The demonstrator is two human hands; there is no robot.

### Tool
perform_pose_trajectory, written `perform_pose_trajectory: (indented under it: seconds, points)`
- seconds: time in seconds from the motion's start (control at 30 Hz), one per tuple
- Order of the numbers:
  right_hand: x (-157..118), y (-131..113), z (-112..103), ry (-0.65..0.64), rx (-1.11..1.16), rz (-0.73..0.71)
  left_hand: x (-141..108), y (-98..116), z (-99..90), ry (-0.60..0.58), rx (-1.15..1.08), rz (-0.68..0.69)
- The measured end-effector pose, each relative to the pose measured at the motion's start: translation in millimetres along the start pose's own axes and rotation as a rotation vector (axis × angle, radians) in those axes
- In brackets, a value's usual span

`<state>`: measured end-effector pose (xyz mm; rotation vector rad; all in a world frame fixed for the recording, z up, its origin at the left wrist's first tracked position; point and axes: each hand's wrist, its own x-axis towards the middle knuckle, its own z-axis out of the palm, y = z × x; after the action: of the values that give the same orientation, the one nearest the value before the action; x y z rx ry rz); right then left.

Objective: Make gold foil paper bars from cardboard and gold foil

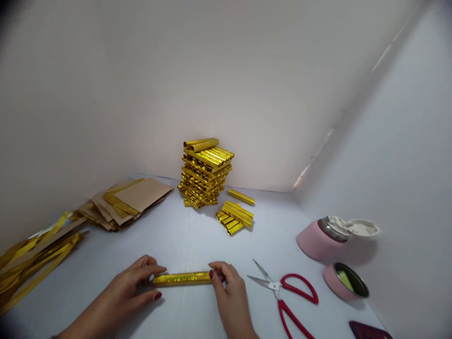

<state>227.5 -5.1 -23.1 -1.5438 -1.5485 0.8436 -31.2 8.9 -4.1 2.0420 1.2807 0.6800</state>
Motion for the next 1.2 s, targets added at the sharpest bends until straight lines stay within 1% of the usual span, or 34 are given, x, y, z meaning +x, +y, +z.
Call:
perform_pose_trajectory:
  seconds: [0.07,0.13,0.23,0.27,0.33,0.4,0.47,0.53,0.6,0.67,0.77,0.87,0.93,0.97,1.07,1.13,1.2]
  points:
    - [1.0,0.9,-0.7,0.003,0.019,0.007,-0.4,5.2,3.8,-0.021,0.050,-0.005]
    - [1.3,0.2,-1.9,0.022,0.021,-0.029,-0.8,10.2,6.6,-0.025,0.051,0.000]
    - [-1.2,-3.7,-2.7,0.023,-0.062,-0.185,-1.9,12.4,9.4,0.014,0.004,0.054]
    - [-2.7,-5.2,-2.3,-0.007,-0.102,-0.256,-2.6,11.4,10.4,0.026,-0.009,0.075]
    - [-5.2,-7.8,-0.8,-0.109,-0.169,-0.383,-4.0,8.1,12.9,0.035,-0.024,0.094]
    - [-6.1,-9.5,0.4,-0.188,-0.203,-0.449,-4.6,4.8,14.8,0.031,-0.027,0.095]
    - [-5.0,-10.2,0.1,-0.203,-0.199,-0.417,-3.7,3.2,14.8,0.019,-0.027,0.087]
    - [-2.7,-9.8,-1.9,-0.186,-0.158,-0.341,-1.8,3.5,12.6,0.002,-0.031,0.065]
    - [-0.2,-8.2,-4.6,-0.172,-0.114,-0.300,0.3,5.1,9.0,-0.014,-0.032,0.024]
    - [1.9,-5.2,-6.7,-0.156,-0.107,-0.291,1.7,6.9,5.9,-0.028,-0.020,-0.008]
    - [3.9,1.5,-7.8,-0.111,-0.143,-0.266,1.8,8.8,4.2,-0.049,0.016,-0.008]
    - [4.6,8.9,-7.4,-0.106,-0.177,-0.256,1.0,9.7,5.0,-0.056,0.048,-0.018]
    - [4.2,12.2,-6.9,-0.107,-0.196,-0.273,0.6,10.8,5.4,-0.044,0.056,-0.019]
    - [3.8,12.8,-6.6,-0.084,-0.203,-0.283,0.2,11.9,5.5,-0.034,0.051,-0.015]
    - [2.0,9.8,-5.2,0.051,-0.199,-0.294,-2.3,16.7,6.4,0.009,-0.014,0.001]
    - [0.8,4.9,-4.0,0.097,-0.159,-0.252,-5.2,20.5,8.4,0.046,-0.088,0.023]
    - [0.1,-0.4,-2.9,0.077,-0.089,-0.151,-8.2,24.0,10.9,0.091,-0.150,0.070]
